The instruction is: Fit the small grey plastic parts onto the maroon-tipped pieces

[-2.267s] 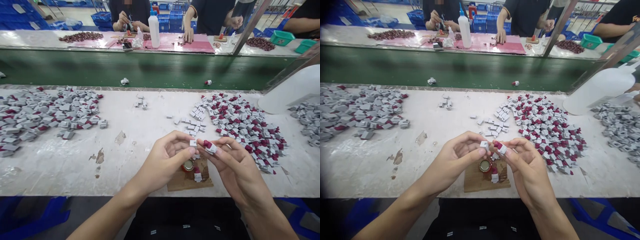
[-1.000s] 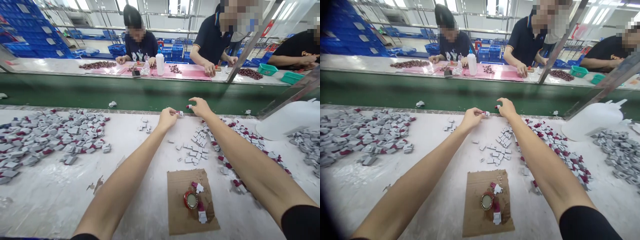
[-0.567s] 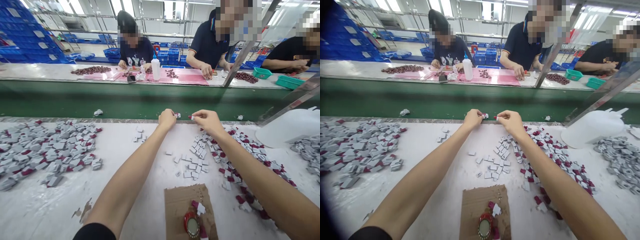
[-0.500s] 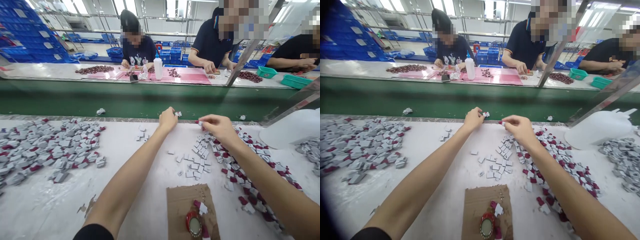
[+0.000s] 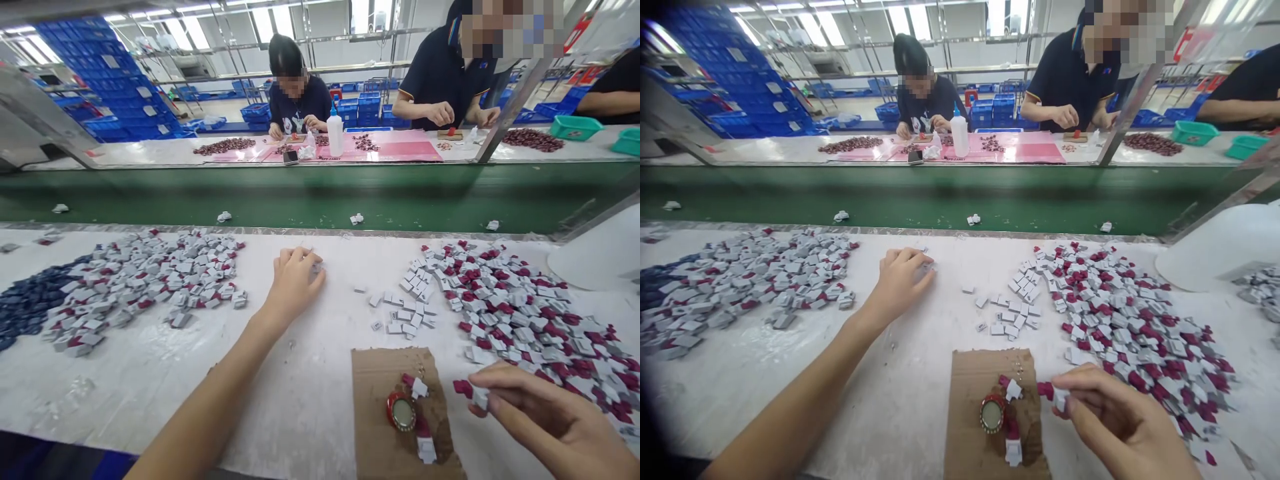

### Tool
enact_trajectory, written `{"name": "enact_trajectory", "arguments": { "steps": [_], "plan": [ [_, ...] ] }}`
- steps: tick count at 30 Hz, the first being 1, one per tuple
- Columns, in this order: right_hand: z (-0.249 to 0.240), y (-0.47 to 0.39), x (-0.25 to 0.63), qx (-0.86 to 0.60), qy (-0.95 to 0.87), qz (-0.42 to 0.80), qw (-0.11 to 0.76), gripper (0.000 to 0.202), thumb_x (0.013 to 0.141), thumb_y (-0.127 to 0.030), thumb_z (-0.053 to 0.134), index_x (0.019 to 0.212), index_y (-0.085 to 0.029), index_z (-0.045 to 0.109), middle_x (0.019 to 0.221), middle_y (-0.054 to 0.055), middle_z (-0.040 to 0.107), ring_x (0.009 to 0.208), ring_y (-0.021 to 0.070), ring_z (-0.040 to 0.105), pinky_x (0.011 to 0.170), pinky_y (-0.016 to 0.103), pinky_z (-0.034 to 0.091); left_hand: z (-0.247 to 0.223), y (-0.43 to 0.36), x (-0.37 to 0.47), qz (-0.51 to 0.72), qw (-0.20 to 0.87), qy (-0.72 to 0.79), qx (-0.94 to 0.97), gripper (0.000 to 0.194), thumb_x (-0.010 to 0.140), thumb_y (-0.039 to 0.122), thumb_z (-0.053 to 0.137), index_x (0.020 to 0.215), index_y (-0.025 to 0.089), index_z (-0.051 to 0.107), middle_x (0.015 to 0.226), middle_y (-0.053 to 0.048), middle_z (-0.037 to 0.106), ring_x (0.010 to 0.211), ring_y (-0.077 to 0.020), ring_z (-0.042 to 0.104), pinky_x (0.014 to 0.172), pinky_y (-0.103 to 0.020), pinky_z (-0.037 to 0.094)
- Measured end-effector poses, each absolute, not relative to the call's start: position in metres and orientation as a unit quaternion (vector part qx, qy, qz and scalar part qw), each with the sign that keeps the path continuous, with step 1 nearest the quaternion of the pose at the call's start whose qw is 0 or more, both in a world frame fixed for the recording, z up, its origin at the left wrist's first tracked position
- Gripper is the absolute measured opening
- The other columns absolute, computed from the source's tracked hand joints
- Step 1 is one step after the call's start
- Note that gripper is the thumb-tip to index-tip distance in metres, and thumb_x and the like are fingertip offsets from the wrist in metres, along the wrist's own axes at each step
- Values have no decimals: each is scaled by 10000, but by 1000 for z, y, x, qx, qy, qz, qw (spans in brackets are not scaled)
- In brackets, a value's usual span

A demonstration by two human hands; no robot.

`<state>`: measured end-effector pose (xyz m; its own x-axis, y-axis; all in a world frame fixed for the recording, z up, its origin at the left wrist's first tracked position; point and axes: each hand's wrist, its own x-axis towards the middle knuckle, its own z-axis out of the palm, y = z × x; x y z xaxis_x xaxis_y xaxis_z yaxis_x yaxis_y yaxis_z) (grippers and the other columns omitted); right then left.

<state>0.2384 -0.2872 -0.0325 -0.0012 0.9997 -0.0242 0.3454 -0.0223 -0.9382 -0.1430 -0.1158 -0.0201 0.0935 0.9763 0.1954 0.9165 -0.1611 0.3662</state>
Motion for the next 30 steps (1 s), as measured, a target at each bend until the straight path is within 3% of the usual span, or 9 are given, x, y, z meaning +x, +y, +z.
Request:
{"name": "enact_trajectory", "arguments": {
  "steps": [5, 9, 13, 18, 21, 25, 30],
  "plan": [
    [-23, -299, 212, -552, -612, 393, 408, 158, 941, -442, 861, 989, -315, 941, 989, 82, 908, 835, 293, 896, 696, 235, 727, -22, -140, -136, 204, 78, 628, 747, 202, 1013, 169, 577, 1042, 229, 768, 1235, -158, 755, 1251, -410, 587, 1071, -601, 483],
    [-22, -315, 200, -564, -596, 335, 465, 92, 961, -373, 847, 991, -325, 919, 960, 58, 891, 809, 266, 875, 670, 235, 714, -27, -170, -135, 220, 136, 601, 756, 124, 1028, 223, 634, 1107, 234, 728, 1156, -97, 752, 1086, -304, 689, 1005, -481, 568],
    [-25, -324, 189, -552, -606, 349, 454, 101, 1001, -303, 812, 1053, -344, 888, 992, 45, 870, 854, 254, 854, 703, 261, 706, -33, -198, -129, 271, 205, 577, 743, 185, 1001, 197, 665, 1178, 233, 706, 1132, -69, 727, 961, -235, 719, 928, -403, 606],
    [-28, -327, 180, -545, -609, 358, 451, 144, 1031, -244, 779, 1095, -343, 861, 1032, 45, 852, 900, 248, 838, 707, 270, 686, -26, -221, -121, 269, 233, 562, 747, 311, 973, 85, 560, 1209, 238, 692, 1180, -73, 741, 1033, -246, 708, 979, -420, 599],
    [-23, -328, 174, -540, -611, 356, 457, 164, 1037, -220, 766, 1110, -335, 856, 1048, 49, 849, 934, 251, 838, 722, 281, 681, -23, -229, -118, 267, 236, 575, 736, 394, 955, 110, 569, 1309, 244, 677, 1292, -92, 714, 1082, -266, 696, 974, -436, 599],
    [-21, -329, 165, -525, -625, 345, 463, 202, 1043, -176, 742, 1126, -330, 844, 1048, 28, 841, 933, 221, 832, 762, 273, 678, -29, -232, -116, 257, 225, 632, 695, 244, 1041, 307, 609, 1244, 233, 723, 1249, -114, 714, 1149, -321, 669, 860, -434, 604],
    [-25, -328, 159, -526, -641, 340, 443, 208, 1052, -162, 720, 1130, -319, 832, 1051, 14, 828, 932, 196, 826, 772, 258, 672, -30, -232, -116, 248, 240, 624, 701, 126, 1048, 294, 629, 1078, 235, 737, 1145, -87, 746, 1137, -313, 665, 1000, -488, 567]
  ]
}}
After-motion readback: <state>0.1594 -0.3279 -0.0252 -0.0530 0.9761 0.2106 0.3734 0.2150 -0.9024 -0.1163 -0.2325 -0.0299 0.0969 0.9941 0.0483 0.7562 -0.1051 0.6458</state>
